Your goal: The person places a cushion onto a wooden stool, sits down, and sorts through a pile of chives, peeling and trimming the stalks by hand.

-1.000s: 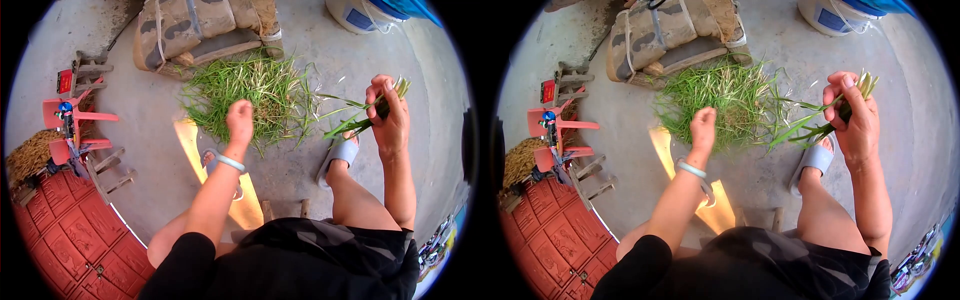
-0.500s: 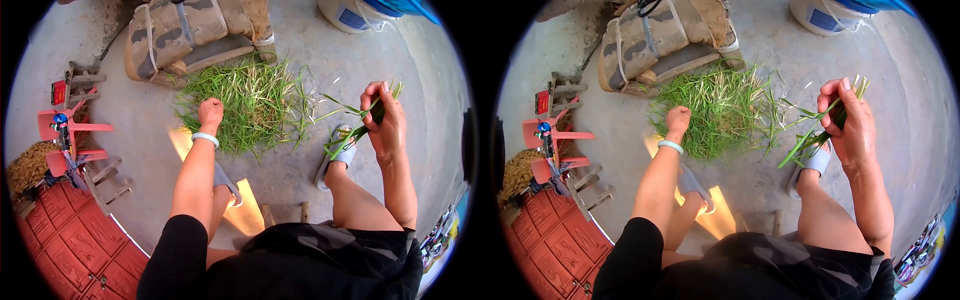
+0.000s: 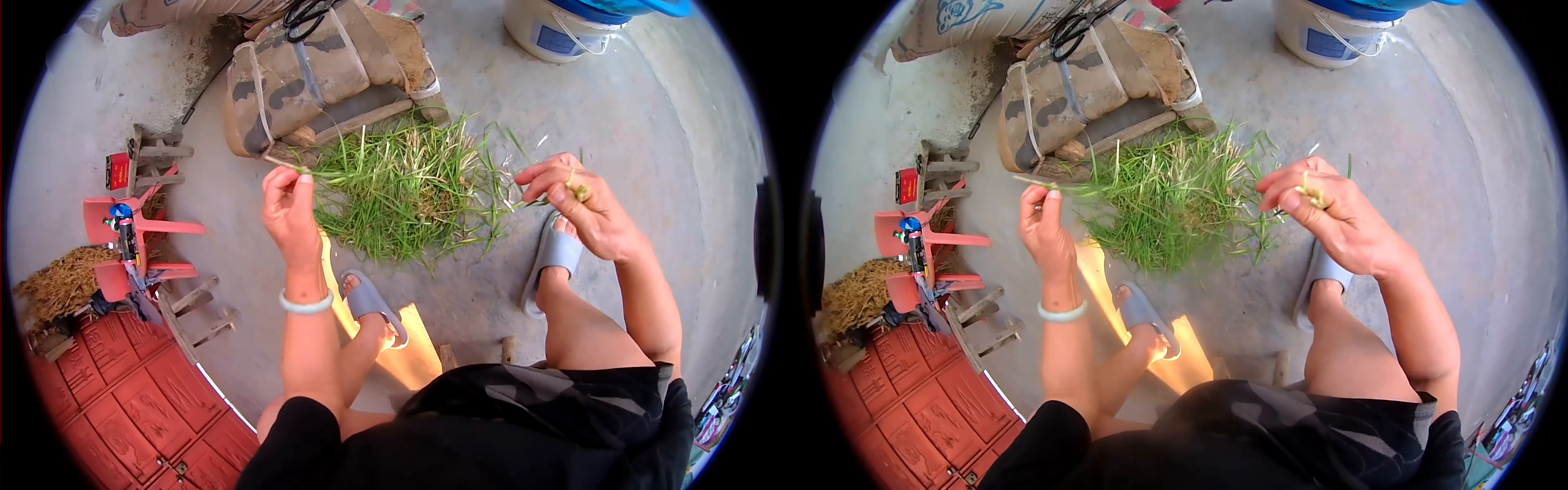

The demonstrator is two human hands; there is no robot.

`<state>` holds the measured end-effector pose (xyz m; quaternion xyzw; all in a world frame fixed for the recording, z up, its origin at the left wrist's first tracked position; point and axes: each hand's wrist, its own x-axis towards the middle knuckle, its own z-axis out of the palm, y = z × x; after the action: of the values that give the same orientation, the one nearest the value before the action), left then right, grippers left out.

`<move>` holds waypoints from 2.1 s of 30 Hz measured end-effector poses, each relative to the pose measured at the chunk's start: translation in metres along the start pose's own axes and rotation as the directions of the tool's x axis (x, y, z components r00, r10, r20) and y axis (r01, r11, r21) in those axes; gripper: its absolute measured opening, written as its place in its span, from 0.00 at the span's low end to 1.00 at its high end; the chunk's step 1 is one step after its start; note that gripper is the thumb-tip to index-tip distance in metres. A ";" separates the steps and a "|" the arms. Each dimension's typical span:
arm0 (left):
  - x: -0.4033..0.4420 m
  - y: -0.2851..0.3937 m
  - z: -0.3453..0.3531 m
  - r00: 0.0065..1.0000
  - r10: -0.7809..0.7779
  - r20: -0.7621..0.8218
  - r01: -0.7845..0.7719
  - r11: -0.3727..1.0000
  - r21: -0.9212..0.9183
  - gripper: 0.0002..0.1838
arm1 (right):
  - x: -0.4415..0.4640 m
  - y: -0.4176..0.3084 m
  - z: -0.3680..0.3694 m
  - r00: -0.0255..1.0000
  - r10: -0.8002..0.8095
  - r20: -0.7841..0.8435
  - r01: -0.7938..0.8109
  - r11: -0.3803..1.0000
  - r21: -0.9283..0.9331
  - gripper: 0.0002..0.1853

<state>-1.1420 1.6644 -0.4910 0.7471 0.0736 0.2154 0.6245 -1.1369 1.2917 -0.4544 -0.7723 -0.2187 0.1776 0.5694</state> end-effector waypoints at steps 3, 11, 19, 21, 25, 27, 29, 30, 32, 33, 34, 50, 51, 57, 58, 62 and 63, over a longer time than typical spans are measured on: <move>-0.004 0.020 0.021 0.974 -0.146 0.174 0.165 0.981 -0.105 0.05 | 0.001 -0.005 -0.005 0.991 -0.061 0.119 0.090 0.961 -0.260 0.11; -0.024 0.026 0.059 0.740 -0.380 0.554 0.634 0.669 -0.387 0.04 | -0.004 -0.015 -0.019 0.990 -0.058 0.132 0.113 0.878 -0.465 0.14; -0.054 0.032 0.100 0.565 -0.534 0.629 0.802 0.532 -0.270 0.05 | -0.004 0.010 0.003 0.986 0.094 -0.136 -0.063 0.974 0.215 0.14; -0.060 0.037 0.110 0.543 -0.571 0.616 0.808 0.554 -0.199 0.04 | -0.001 0.010 0.008 0.934 0.350 -0.076 -0.290 0.864 0.412 0.16; -0.068 0.041 0.127 0.503 -0.587 0.635 0.765 0.644 -0.010 0.04 | 0.004 0.021 0.025 0.902 0.432 -0.029 -0.377 0.816 0.439 0.17; -0.070 0.041 0.133 0.478 -0.589 0.652 0.762 0.648 0.026 0.03 | 0.005 0.029 0.027 0.922 0.388 0.019 -0.343 0.790 0.507 0.17; -0.072 0.041 0.135 0.463 -0.587 0.664 0.760 0.648 0.043 0.03 | 0.006 0.030 0.030 0.944 0.326 0.040 -0.290 0.771 0.566 0.18; -0.071 0.041 0.134 0.441 -0.589 0.677 0.776 0.629 0.041 0.03 | 0.006 0.030 0.029 0.945 0.322 0.061 -0.295 0.750 0.592 0.17; -0.071 0.037 0.133 0.401 -0.588 0.703 0.805 0.593 0.037 0.03 | 0.006 0.028 0.028 0.945 0.311 0.102 -0.302 0.708 0.639 0.16; -0.071 0.035 0.132 0.371 -0.575 0.730 0.839 0.544 0.002 0.04 | 0.005 0.029 0.030 0.948 0.298 0.111 -0.299 0.714 0.634 0.16; -0.072 0.033 0.131 0.343 -0.557 0.756 0.870 0.492 -0.032 0.04 | 0.005 0.031 0.032 0.951 0.284 0.120 -0.294 0.721 0.628 0.15; -0.077 0.029 0.123 0.318 -0.535 0.783 0.894 0.443 -0.060 0.10 | 0.003 0.025 0.033 0.881 0.450 0.146 -0.425 0.616 0.663 0.08; -0.077 0.027 0.122 0.355 -0.530 0.770 0.874 0.481 -0.073 0.09 | 0.003 0.025 0.033 0.877 0.456 0.150 -0.430 0.607 0.668 0.08; -0.083 0.022 0.127 0.463 -0.502 0.730 0.696 0.716 0.051 0.06 | 0.002 0.038 0.040 0.850 0.503 0.155 -0.459 0.564 0.686 0.09; -0.083 0.021 0.128 0.489 -0.494 0.719 0.667 0.743 0.056 0.06 | 0.002 0.037 0.040 0.849 0.505 0.156 -0.466 0.575 0.672 0.08; -0.085 0.025 0.126 0.518 -0.500 0.694 0.612 0.784 0.107 0.06 | 0.000 0.037 0.046 0.872 0.483 0.079 -0.422 0.662 0.619 0.07; -0.085 0.027 0.126 0.507 -0.514 0.692 0.615 0.778 0.127 0.06 | 0.000 0.039 0.047 0.876 0.478 0.063 -0.413 0.676 0.610 0.07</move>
<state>-1.1706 1.5127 -0.5007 0.6610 0.0589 -0.2921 0.6887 -1.1567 1.3194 -0.5051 -0.5858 0.0742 0.3319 0.7356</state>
